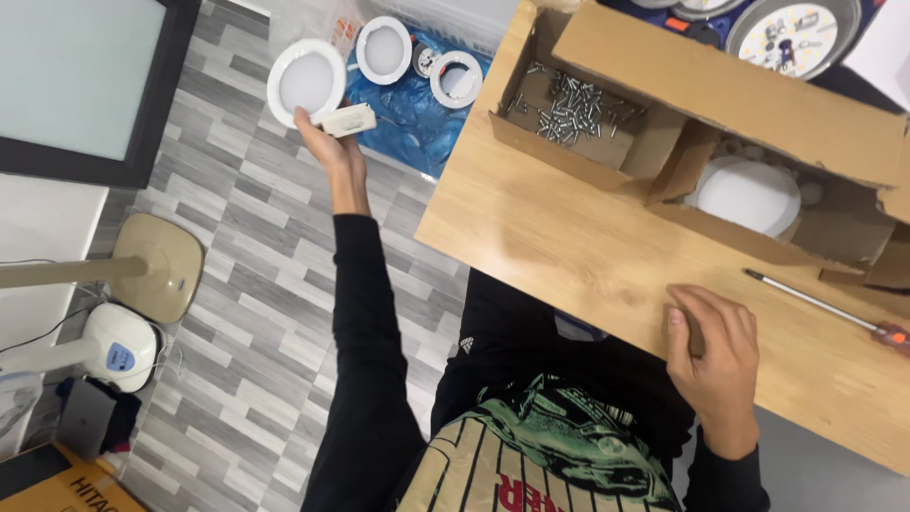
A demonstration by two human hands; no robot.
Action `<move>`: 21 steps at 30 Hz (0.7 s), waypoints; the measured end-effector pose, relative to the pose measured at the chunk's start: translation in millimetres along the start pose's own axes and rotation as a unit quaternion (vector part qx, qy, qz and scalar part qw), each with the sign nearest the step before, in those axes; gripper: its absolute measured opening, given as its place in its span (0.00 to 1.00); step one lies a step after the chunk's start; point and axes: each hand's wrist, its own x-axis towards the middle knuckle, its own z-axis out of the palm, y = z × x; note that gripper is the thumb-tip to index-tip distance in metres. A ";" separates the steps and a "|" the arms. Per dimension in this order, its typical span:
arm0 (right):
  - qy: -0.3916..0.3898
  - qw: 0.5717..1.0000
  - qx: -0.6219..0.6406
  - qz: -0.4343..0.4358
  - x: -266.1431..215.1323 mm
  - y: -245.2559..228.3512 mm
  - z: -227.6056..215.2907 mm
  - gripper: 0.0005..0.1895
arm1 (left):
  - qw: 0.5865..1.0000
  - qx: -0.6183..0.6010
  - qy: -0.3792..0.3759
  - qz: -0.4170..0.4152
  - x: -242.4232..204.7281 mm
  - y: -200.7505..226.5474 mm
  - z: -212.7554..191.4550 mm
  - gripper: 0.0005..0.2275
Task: The person assembles recessed LED light fixtures by inserting plastic diffuser plates into white mounting rings and then pressing metal LED heat sink units into the assembly.
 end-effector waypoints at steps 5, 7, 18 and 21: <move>0.006 1.000 -0.020 0.003 2.7 -4.0 1.0 0.09 | 0.996 -0.046 0.079 0.016 89.5 -86.2 -41.2 0.22; 0.008 1.000 -0.027 0.003 6.7 -4.3 3.4 0.09 | 0.995 -0.077 0.059 -0.011 124.3 -124.9 -54.7 0.21; 0.009 0.998 -0.063 -0.001 9.7 -2.1 13.3 0.08 | 0.973 -0.014 0.155 -0.169 182.6 -172.3 -69.7 0.23; 0.008 0.997 -0.075 0.007 3.6 1.8 15.3 0.09 | 0.969 -0.023 0.212 -0.122 198.1 -181.3 -82.3 0.21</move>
